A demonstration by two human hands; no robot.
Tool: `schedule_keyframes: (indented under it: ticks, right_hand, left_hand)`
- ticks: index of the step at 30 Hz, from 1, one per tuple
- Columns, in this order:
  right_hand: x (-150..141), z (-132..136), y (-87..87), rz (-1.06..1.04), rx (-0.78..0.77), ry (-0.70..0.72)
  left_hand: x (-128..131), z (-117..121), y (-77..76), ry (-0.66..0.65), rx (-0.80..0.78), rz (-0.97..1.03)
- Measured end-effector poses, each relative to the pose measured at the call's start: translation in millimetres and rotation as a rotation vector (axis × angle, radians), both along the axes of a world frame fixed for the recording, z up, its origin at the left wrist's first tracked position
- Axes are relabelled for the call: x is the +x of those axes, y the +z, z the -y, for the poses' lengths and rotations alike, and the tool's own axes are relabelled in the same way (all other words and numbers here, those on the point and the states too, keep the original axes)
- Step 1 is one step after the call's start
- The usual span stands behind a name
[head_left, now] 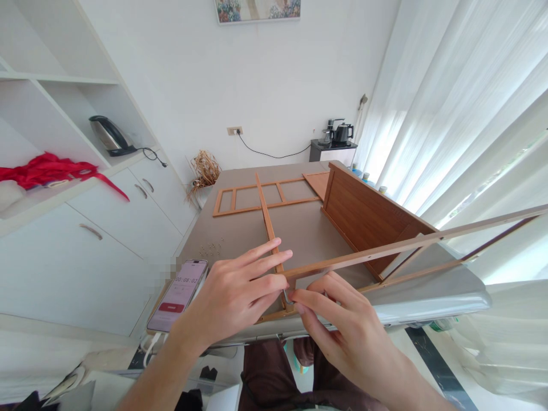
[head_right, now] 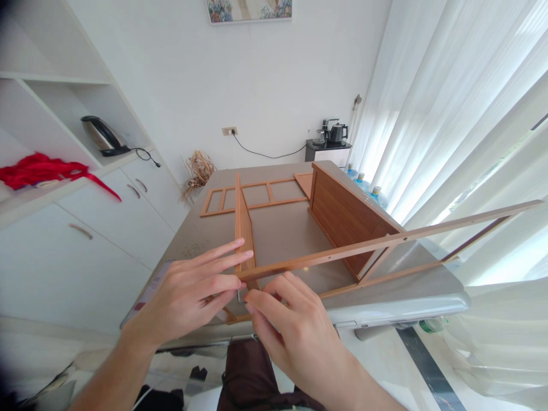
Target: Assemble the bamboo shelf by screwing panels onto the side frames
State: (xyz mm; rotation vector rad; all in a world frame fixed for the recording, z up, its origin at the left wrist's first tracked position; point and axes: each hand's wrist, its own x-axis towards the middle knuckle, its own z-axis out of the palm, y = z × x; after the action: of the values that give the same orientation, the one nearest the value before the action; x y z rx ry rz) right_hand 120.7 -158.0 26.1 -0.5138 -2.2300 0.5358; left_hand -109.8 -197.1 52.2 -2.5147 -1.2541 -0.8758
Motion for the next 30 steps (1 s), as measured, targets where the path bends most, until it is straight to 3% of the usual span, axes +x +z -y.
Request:
schedule_keyframes:
  ticks: [4,15,23,30]
  right_hand:
    - [-6,2,-7.2,-0.035,-0.065,0.000]
    - [-16,4,-13.7,0.008,-0.365,0.211]
    - [-12,2,-16.9,0.002,-0.143,0.233]
    - [-2,-4,-15.5,-0.034,-0.005,0.080]
  left_hand:
    - [1,0,0.5,0.000,0.004,0.004]
    - [1,0,0.5,-0.005,-0.022,0.001]
    - [0,0,1.9,-0.018,-0.025,-0.002]
    - [1,1,0.7,-0.015,-0.026,-0.001]
